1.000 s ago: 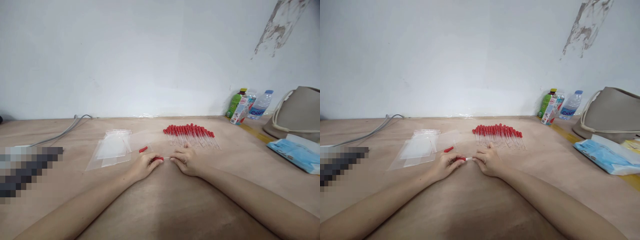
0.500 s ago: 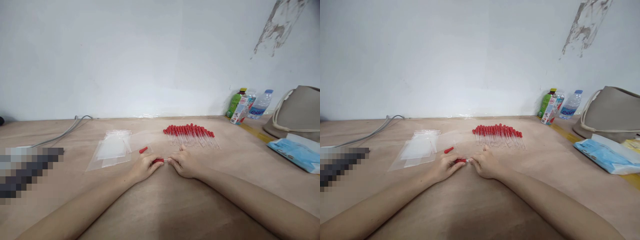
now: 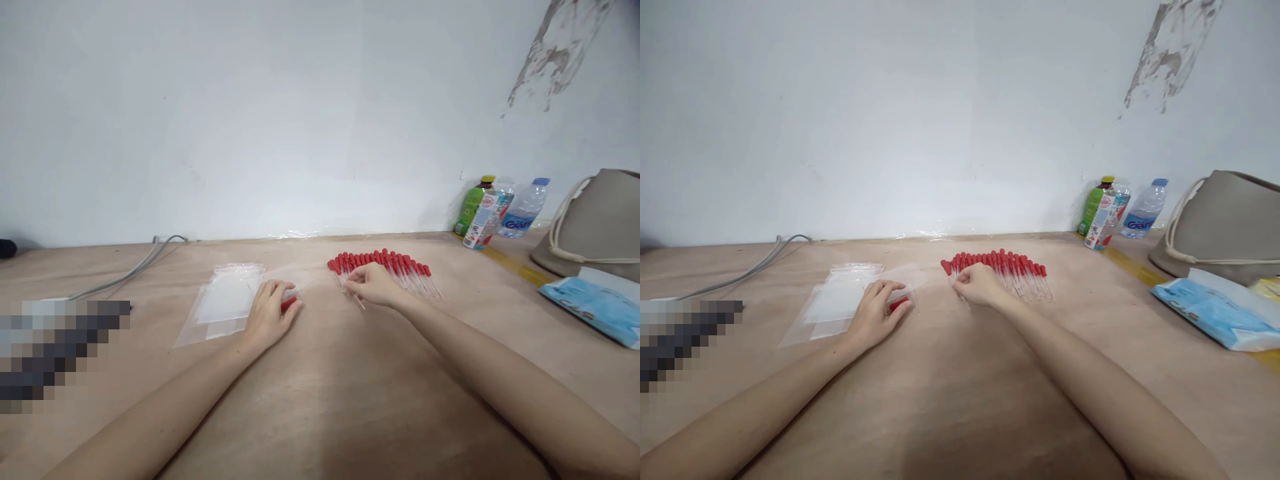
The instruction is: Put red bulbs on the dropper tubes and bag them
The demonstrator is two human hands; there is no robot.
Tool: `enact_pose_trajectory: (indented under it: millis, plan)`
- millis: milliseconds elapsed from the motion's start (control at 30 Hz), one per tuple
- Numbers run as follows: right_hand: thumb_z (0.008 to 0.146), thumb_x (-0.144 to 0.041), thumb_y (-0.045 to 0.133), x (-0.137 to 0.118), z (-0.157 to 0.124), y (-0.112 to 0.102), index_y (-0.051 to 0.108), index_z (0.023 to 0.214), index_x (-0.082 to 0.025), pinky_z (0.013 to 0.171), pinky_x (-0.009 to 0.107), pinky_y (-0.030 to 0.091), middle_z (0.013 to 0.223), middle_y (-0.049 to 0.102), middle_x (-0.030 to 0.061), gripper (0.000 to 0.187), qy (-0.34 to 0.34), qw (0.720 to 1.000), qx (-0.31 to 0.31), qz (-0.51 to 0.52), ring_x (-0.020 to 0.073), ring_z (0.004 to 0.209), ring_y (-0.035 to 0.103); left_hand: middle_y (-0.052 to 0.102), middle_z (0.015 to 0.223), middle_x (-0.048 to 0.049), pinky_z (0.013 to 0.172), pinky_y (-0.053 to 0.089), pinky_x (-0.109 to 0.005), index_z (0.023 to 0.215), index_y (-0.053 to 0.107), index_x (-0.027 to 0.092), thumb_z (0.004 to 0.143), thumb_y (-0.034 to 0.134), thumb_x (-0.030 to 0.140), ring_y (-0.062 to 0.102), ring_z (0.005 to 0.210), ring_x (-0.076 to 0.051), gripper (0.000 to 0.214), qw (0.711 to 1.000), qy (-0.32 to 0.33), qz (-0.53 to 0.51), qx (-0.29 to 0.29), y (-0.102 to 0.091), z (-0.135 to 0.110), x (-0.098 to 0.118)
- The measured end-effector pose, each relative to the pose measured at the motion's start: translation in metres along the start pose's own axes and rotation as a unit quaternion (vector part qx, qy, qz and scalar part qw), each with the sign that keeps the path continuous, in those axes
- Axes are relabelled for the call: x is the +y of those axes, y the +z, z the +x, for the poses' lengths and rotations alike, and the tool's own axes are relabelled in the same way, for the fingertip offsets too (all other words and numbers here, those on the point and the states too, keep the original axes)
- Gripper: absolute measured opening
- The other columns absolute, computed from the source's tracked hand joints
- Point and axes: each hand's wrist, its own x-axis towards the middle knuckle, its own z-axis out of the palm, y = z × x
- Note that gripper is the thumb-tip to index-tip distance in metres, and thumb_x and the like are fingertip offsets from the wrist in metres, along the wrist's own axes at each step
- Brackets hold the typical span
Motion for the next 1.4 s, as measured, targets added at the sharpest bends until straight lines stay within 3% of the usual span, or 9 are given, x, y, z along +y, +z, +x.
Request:
enact_pose_trajectory:
  millis: [167,267,467,667,900,1100,1233,1400]
  plan:
    - [0.075,-0.038,0.044,-0.005,0.037,0.022,0.062,0.057,-0.02,0.067,0.029,0.034,0.062,0.063,0.0029,0.031,0.066,0.982,0.107,-0.138,0.0167,0.064,0.056,0.05,0.094,-0.0075,0.081,0.042,-0.036,0.099,0.051,0.017,0.077,0.051,0.033,0.05,0.09,-0.022,0.027,0.999,-0.017,0.024,-0.035,0.007,-0.004,-0.012]
    - [0.078,-0.037,0.04,-0.011,0.052,0.04,0.062,0.06,-0.019,0.075,0.034,0.029,0.066,0.064,0.005,0.033,0.078,0.965,0.117,-0.222,0.0182,0.069,0.057,0.05,0.091,-0.0065,0.081,0.042,-0.035,0.095,0.052,0.017,0.077,0.05,0.031,0.051,0.088,-0.021,0.024,0.999,-0.031,0.021,-0.038,0.008,-0.004,-0.013]
    - [0.076,-0.029,0.043,-0.008,0.064,0.059,0.062,0.07,-0.014,0.077,0.039,0.024,0.068,0.063,0.0102,0.025,0.084,0.954,0.114,-0.264,0.0219,0.069,0.058,0.05,0.078,-0.004,0.072,0.043,-0.032,0.076,0.057,0.017,0.079,0.045,0.03,0.052,0.076,-0.018,0.017,0.996,-0.059,0.006,-0.069,0.006,-0.001,-0.014]
    - [0.079,-0.035,0.041,-0.008,0.057,0.06,0.06,0.071,-0.013,0.083,0.042,0.019,0.07,0.063,0.0113,0.031,0.049,0.95,0.118,-0.285,0.0227,0.071,0.058,0.051,0.079,-0.004,0.07,0.043,-0.031,0.076,0.055,0.017,0.08,0.044,0.026,0.052,0.076,-0.018,0.015,0.996,-0.053,-0.004,-0.07,0.007,0.0,-0.014]
    - [0.078,-0.045,0.044,-0.03,0.042,0.082,0.058,0.077,-0.019,0.076,0.033,0.029,0.085,0.063,0.0051,0.03,-0.037,0.971,0.115,-0.205,0.0185,0.08,0.055,0.053,0.076,-0.0037,0.068,0.041,-0.031,0.078,0.048,0.017,0.079,0.043,0.022,0.051,0.075,-0.019,0.007,0.997,-0.037,0.004,-0.063,0.008,0.001,-0.015]
    - [0.075,-0.046,0.049,-0.03,0.033,0.099,0.057,0.074,-0.019,0.074,0.031,0.031,0.08,0.062,0.0041,0.029,-0.019,0.984,0.101,-0.144,0.0173,0.077,0.054,0.055,0.076,-0.0043,0.066,0.042,-0.031,0.082,0.045,0.018,0.082,0.04,0.023,0.052,0.073,-0.019,0.008,0.995,-0.061,-0.011,-0.074,0.008,0.0,-0.016]
    - [0.073,-0.037,0.053,-0.024,0.023,0.094,0.055,0.071,-0.019,0.073,0.032,0.031,0.076,0.061,0.0018,0.019,-0.042,0.985,0.102,-0.131,0.0163,0.076,0.053,0.058,0.082,-0.0046,0.069,0.042,-0.031,0.087,0.047,0.018,0.083,0.038,0.023,0.054,0.077,-0.019,0.011,0.995,-0.068,-0.024,-0.072,0.008,0.0,-0.017]
    - [0.072,-0.028,0.054,-0.008,-0.006,0.073,0.052,0.067,-0.017,0.064,0.026,0.033,0.07,0.057,0.001,0.011,-0.099,0.986,0.094,-0.095,0.0128,0.068,0.049,0.06,0.087,-0.0052,0.074,0.042,-0.033,0.088,0.053,0.019,0.083,0.037,0.024,0.053,0.084,-0.021,0.017,0.995,-0.059,-0.005,-0.078,0.009,0.0,-0.019]
